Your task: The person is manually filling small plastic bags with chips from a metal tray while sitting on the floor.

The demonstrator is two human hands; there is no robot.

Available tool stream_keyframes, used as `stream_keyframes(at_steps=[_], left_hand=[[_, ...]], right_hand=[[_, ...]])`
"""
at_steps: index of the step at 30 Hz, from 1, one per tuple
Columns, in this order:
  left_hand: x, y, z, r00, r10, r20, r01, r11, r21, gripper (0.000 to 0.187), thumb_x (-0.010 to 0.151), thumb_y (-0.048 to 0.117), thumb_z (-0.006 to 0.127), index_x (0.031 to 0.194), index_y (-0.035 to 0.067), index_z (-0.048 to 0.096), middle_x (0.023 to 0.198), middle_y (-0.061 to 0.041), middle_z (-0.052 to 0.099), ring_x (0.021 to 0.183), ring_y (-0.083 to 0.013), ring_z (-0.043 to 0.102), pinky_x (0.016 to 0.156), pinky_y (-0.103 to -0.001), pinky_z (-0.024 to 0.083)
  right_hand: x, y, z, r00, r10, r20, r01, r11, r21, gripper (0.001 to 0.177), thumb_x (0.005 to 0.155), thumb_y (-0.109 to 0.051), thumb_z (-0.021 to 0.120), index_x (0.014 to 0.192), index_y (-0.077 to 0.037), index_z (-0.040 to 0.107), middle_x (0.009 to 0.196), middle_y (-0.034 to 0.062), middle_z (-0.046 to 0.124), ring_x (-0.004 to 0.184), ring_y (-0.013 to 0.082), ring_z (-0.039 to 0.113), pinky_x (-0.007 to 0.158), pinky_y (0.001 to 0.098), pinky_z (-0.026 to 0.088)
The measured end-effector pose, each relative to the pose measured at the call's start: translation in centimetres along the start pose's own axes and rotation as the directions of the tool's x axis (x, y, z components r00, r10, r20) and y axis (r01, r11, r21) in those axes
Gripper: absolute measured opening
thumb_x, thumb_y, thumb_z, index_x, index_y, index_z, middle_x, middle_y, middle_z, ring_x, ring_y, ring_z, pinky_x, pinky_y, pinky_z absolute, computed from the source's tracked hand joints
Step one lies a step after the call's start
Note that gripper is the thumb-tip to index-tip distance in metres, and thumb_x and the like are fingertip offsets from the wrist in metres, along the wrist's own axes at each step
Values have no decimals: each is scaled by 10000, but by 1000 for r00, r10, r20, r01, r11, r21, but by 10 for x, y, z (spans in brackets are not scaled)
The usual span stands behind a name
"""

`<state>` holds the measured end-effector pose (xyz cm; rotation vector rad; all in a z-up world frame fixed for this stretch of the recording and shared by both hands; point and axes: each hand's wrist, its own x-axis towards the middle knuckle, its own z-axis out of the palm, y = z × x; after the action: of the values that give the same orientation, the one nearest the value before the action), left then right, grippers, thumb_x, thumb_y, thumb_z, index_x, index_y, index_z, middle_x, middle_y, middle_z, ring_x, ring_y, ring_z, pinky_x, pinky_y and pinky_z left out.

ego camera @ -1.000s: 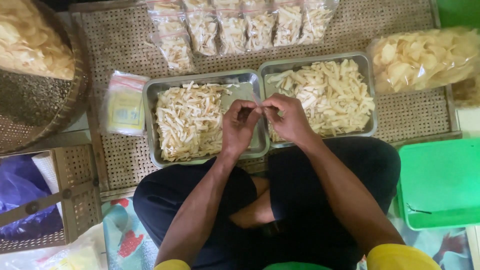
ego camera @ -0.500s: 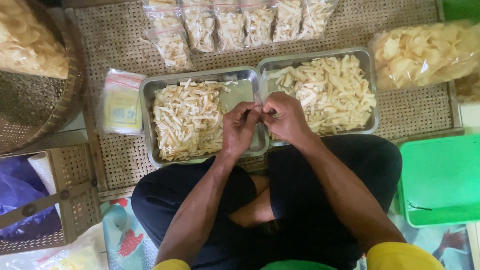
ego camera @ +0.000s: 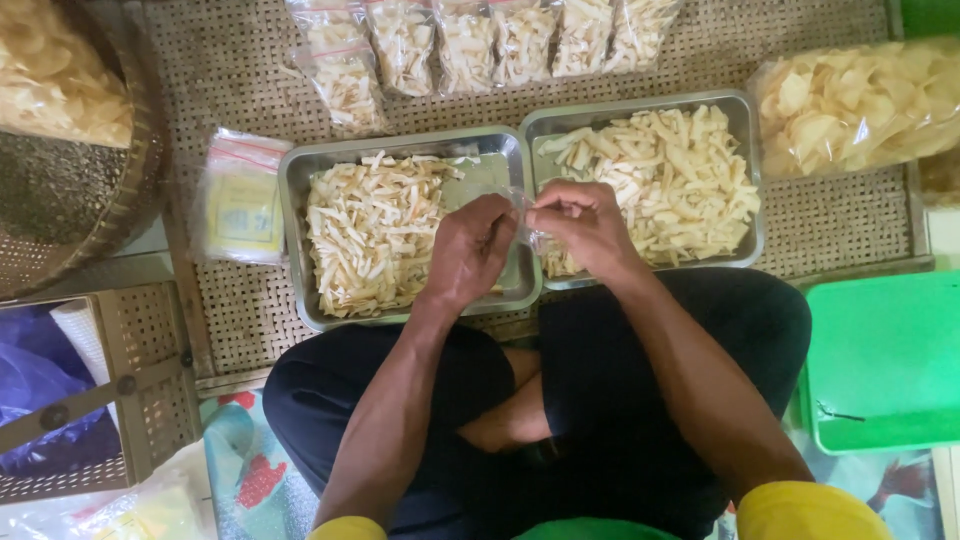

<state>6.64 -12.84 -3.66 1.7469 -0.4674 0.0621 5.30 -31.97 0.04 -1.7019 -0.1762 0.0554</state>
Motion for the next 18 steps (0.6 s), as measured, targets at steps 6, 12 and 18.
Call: stream_keyframes(at_steps=[6, 12, 18], left_hand=[[-2, 7, -1, 999, 13, -33, -7, 984, 176, 113, 955, 59, 588, 860, 33, 644, 600, -159, 555, 515, -316, 614, 480, -385, 497], [5, 22, -5, 976, -202, -79, 189, 971, -146, 173, 932, 67, 584, 768, 56, 639, 540, -104, 600, 516, -139, 557, 482, -317, 472], [5, 26, -3, 968, -238, -75, 216, 951, -221, 175, 958, 44, 592, 794, 16, 648, 571, -129, 643, 501, -148, 588, 487, -302, 495]], right_hand=[[3, 30, -10, 972, -108, -207, 52, 964, -260, 61, 945, 58, 684, 893, 27, 687, 727, 169, 658, 685, 219, 665, 629, 330, 506], [5, 23, -1, 847, -520, -109, 374, 729, -573, 127, 953, 112, 602, 909, -7, 593, 659, 92, 511, 517, 222, 540, 488, 312, 458], [6, 12, 0, 879, -440, 185, 447, 624, -641, 185, 857, 170, 578, 864, -8, 627, 907, 157, 612, 750, 409, 669, 581, 452, 540]])
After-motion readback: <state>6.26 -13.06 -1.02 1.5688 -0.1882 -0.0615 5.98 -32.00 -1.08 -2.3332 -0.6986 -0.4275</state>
